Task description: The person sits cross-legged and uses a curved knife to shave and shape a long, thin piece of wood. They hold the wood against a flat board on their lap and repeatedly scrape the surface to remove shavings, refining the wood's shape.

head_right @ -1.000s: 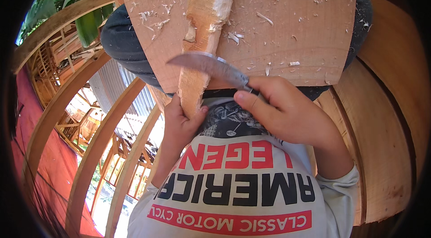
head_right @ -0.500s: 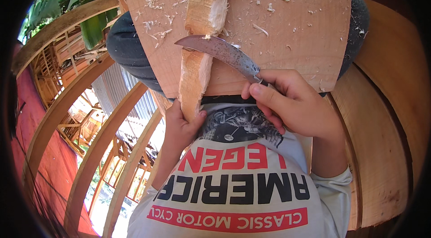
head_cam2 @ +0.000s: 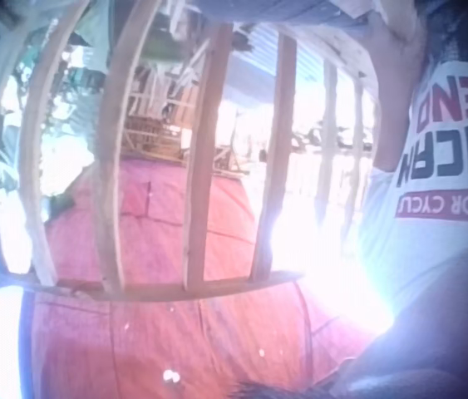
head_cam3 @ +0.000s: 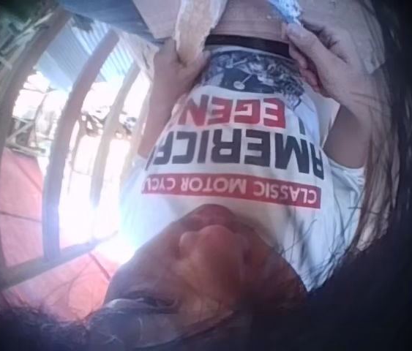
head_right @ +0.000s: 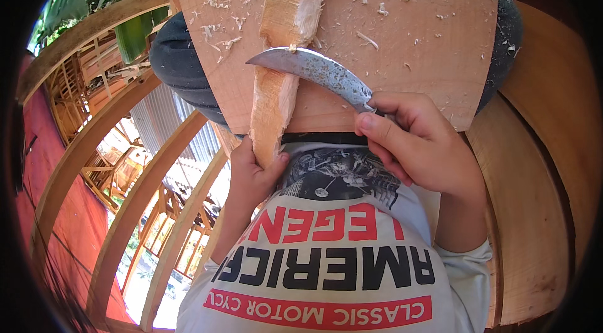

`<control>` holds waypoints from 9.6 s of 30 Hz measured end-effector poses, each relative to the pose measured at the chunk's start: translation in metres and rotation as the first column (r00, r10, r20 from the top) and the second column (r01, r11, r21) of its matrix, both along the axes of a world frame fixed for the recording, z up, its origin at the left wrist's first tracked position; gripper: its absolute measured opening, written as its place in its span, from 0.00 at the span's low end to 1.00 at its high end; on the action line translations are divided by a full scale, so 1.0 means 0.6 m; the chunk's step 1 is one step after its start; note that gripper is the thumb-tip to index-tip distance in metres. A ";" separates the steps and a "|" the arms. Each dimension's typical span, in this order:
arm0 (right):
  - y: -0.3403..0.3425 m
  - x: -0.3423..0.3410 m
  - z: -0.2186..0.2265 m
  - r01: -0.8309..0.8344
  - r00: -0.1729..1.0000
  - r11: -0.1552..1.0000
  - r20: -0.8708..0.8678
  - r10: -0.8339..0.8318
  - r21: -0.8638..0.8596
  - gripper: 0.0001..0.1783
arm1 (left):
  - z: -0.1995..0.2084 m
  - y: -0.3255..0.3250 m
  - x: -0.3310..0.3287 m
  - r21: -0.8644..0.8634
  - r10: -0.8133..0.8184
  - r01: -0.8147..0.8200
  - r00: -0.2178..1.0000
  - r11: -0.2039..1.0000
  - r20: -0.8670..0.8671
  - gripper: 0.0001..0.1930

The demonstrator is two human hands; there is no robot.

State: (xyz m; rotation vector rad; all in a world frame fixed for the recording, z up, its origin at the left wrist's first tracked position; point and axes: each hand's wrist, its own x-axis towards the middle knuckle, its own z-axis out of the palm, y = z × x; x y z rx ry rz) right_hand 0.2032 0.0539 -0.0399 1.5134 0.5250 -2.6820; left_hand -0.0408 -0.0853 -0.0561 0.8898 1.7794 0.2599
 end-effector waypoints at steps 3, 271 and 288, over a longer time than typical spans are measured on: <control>-0.030 -0.018 0.001 0.003 0.998 0.974 0.064 -0.019 0.226 0.11 | 0.005 0.005 -0.001 -0.016 -0.014 0.014 1.000 1.000 0.008 0.24; 0.078 0.022 -0.010 -0.474 0.820 -0.233 0.329 -0.469 0.849 0.34 | 0.073 0.178 0.084 0.210 -0.185 0.078 0.809 0.975 0.557 0.19; 0.043 -0.002 -0.009 -0.385 0.909 -0.197 0.334 -0.250 0.901 0.36 | 0.087 0.172 0.078 0.185 -0.121 0.023 0.833 0.983 0.540 0.17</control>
